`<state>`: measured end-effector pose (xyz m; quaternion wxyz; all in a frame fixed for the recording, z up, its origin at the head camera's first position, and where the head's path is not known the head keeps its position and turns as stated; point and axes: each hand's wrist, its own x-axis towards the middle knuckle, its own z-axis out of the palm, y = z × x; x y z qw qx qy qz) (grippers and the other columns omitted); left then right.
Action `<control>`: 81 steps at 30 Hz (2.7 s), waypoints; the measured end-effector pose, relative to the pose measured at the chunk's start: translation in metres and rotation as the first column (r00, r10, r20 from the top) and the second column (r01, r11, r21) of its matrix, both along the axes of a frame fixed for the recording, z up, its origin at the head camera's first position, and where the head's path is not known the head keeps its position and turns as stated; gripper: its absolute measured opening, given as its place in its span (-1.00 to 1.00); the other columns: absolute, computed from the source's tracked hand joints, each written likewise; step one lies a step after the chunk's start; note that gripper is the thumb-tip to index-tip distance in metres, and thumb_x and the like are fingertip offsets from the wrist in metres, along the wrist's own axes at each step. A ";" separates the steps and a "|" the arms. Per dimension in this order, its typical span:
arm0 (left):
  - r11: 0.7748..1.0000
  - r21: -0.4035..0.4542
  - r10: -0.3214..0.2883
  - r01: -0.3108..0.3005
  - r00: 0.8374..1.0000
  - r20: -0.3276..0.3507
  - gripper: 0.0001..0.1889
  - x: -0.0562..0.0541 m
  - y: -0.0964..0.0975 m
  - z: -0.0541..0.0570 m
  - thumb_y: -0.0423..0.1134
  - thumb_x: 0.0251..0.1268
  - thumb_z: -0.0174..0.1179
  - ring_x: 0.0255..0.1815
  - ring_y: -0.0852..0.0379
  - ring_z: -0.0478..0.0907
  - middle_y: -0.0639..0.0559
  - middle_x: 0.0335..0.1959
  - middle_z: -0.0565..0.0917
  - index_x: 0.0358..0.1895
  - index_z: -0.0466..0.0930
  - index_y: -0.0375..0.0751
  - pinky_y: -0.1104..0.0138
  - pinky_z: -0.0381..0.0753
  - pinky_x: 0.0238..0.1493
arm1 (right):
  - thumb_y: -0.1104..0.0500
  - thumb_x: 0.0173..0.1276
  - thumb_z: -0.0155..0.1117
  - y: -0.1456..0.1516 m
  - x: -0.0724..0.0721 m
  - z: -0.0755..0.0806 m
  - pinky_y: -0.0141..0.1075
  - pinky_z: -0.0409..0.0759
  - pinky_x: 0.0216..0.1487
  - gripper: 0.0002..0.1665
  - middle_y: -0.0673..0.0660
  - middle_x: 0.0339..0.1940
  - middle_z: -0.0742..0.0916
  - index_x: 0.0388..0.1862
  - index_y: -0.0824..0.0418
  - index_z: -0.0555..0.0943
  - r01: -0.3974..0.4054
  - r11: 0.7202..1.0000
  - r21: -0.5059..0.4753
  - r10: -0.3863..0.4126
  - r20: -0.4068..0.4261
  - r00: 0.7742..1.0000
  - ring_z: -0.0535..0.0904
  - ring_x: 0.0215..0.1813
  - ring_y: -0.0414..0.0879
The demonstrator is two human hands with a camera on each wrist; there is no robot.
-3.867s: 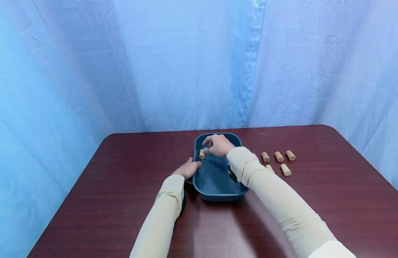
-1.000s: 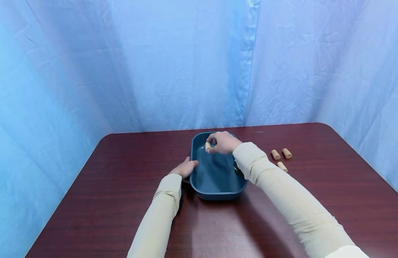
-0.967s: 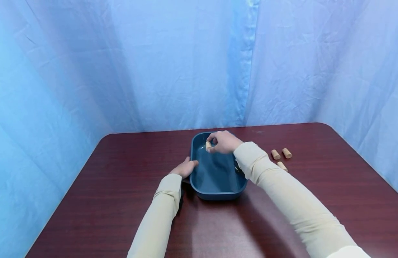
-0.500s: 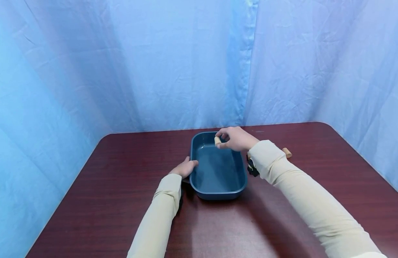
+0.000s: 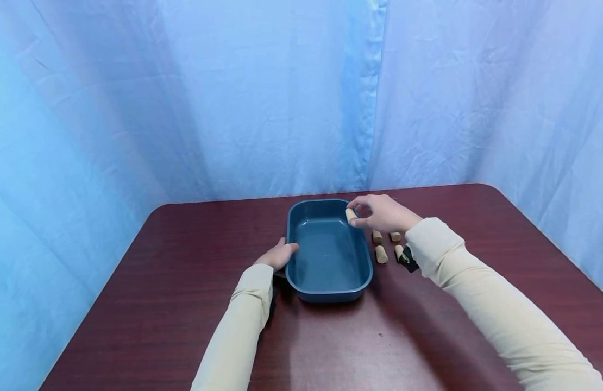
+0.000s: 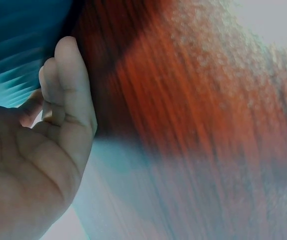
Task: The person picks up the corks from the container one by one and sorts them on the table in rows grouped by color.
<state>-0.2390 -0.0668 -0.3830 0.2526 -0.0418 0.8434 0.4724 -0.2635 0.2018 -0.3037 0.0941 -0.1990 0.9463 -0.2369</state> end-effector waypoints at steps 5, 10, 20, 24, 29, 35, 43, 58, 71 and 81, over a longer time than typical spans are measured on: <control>1.000 0.001 -0.003 0.003 1.000 -0.008 -0.18 0.001 0.001 0.000 -0.06 0.48 -0.18 0.52 -0.26 0.15 -0.28 0.65 -0.11 0.66 -0.31 -0.26 -0.07 0.25 0.43 | 0.11 0.48 0.28 0.020 0.003 -0.004 0.15 0.51 0.19 -0.47 0.33 0.16 0.66 0.34 0.32 0.52 0.015 1.000 -0.009 -0.015 -0.015 1.000 0.56 0.22 0.24; 1.000 0.001 0.006 -0.006 1.000 -0.011 -0.19 0.003 0.001 0.000 -0.06 0.49 -0.18 0.47 -0.28 0.21 -0.30 0.64 -0.06 0.66 -0.31 -0.26 -0.08 0.31 0.39 | 0.12 0.48 0.29 0.040 0.006 -0.007 0.15 0.51 0.18 -0.48 0.32 0.14 0.67 0.33 0.31 0.53 0.016 1.000 -0.011 -0.017 -0.026 1.000 0.57 0.19 0.24; 1.000 -0.017 0.009 -0.010 1.000 -0.020 -0.19 0.005 0.001 0.002 -0.06 0.48 -0.19 0.50 -0.28 0.17 -0.30 0.64 -0.06 0.66 -0.29 -0.27 -0.08 0.25 0.44 | 0.11 0.45 0.32 0.072 0.014 -0.008 0.19 0.52 0.13 -0.44 0.33 0.11 0.67 0.33 0.33 0.52 0.031 0.999 -0.007 -0.032 -0.043 0.999 0.59 0.17 0.27; 1.000 -0.003 0.006 -0.006 1.000 -0.015 -0.18 0.006 0.002 0.003 -0.06 0.47 -0.19 0.50 -0.27 0.20 -0.30 0.64 -0.06 0.66 -0.30 -0.26 -0.06 0.31 0.40 | 0.13 0.44 0.33 0.086 0.016 -0.011 0.19 0.54 0.10 -0.44 0.37 0.12 0.66 0.34 0.32 0.52 0.039 0.999 0.006 -0.038 -0.041 0.998 0.58 0.19 0.32; 1.000 -0.009 0.006 -0.006 1.000 -0.009 -0.18 0.004 0.001 0.001 -0.05 0.47 -0.18 0.48 -0.27 0.23 -0.30 0.64 -0.04 0.66 -0.29 -0.24 -0.06 0.35 0.37 | 0.12 0.42 0.34 0.102 0.019 -0.015 0.18 0.55 0.05 -0.44 0.39 0.11 0.66 0.33 0.31 0.53 0.059 0.998 0.013 -0.059 -0.036 0.998 0.57 0.17 0.32; 1.000 -0.004 -0.003 0.003 1.000 -0.012 -0.17 0.002 0.000 0.000 -0.05 0.45 -0.18 0.49 -0.27 0.21 -0.30 0.64 -0.04 0.66 -0.30 -0.25 -0.07 0.31 0.39 | 0.13 0.39 0.38 0.120 0.022 -0.022 0.13 0.55 0.03 -0.42 0.36 0.09 0.67 0.33 0.32 0.53 0.080 0.997 0.005 -0.080 -0.017 0.997 0.59 0.12 0.27; 1.000 -0.021 -0.004 0.003 1.000 -0.020 -0.17 0.003 0.001 0.001 -0.05 0.45 -0.19 0.54 -0.26 0.13 -0.28 0.65 -0.08 0.66 -0.29 -0.26 -0.07 0.21 0.45 | 0.14 0.37 0.41 0.141 0.028 -0.031 0.11 0.56 0.01 -0.42 0.32 0.02 0.70 0.29 0.34 0.55 0.076 0.997 -0.013 -0.076 -0.035 0.997 0.63 0.09 0.26; 0.999 -0.041 -0.004 0.003 1.000 -0.029 -0.18 0.003 0.001 0.001 -0.04 0.45 -0.20 0.58 -0.25 0.04 -0.25 0.66 -0.11 0.66 -0.28 -0.27 -0.08 0.12 0.50 | 0.10 0.33 0.43 0.171 0.033 -0.053 0.12 0.56 -0.03 -0.37 0.36 -0.04 0.71 0.29 0.38 0.54 0.140 0.988 0.061 -0.140 0.007 0.990 0.60 0.08 0.34; 1.000 -0.014 0.007 -0.007 1.000 -0.023 -0.18 0.004 0.002 0.001 -0.07 0.44 -0.19 0.50 -0.27 0.19 -0.30 0.64 -0.04 0.66 -0.28 -0.27 -0.07 0.26 0.42 | 0.16 0.29 0.43 0.176 0.035 -0.063 0.13 0.57 -0.07 -0.44 0.38 -0.10 0.71 0.20 0.40 0.58 0.163 0.983 0.085 -0.166 0.029 0.986 0.60 0.00 0.34; 1.000 -0.006 -0.002 0.001 1.000 -0.024 -0.17 0.005 0.000 0.001 -0.07 0.41 -0.18 0.51 -0.26 0.16 -0.29 0.64 -0.06 0.66 -0.28 -0.26 -0.08 0.23 0.43 | 0.19 0.27 0.43 0.172 0.036 -0.062 0.14 0.54 -0.04 -0.46 0.36 -0.10 0.66 0.18 0.42 0.59 0.156 0.980 0.123 -0.160 0.018 0.987 0.56 0.01 0.32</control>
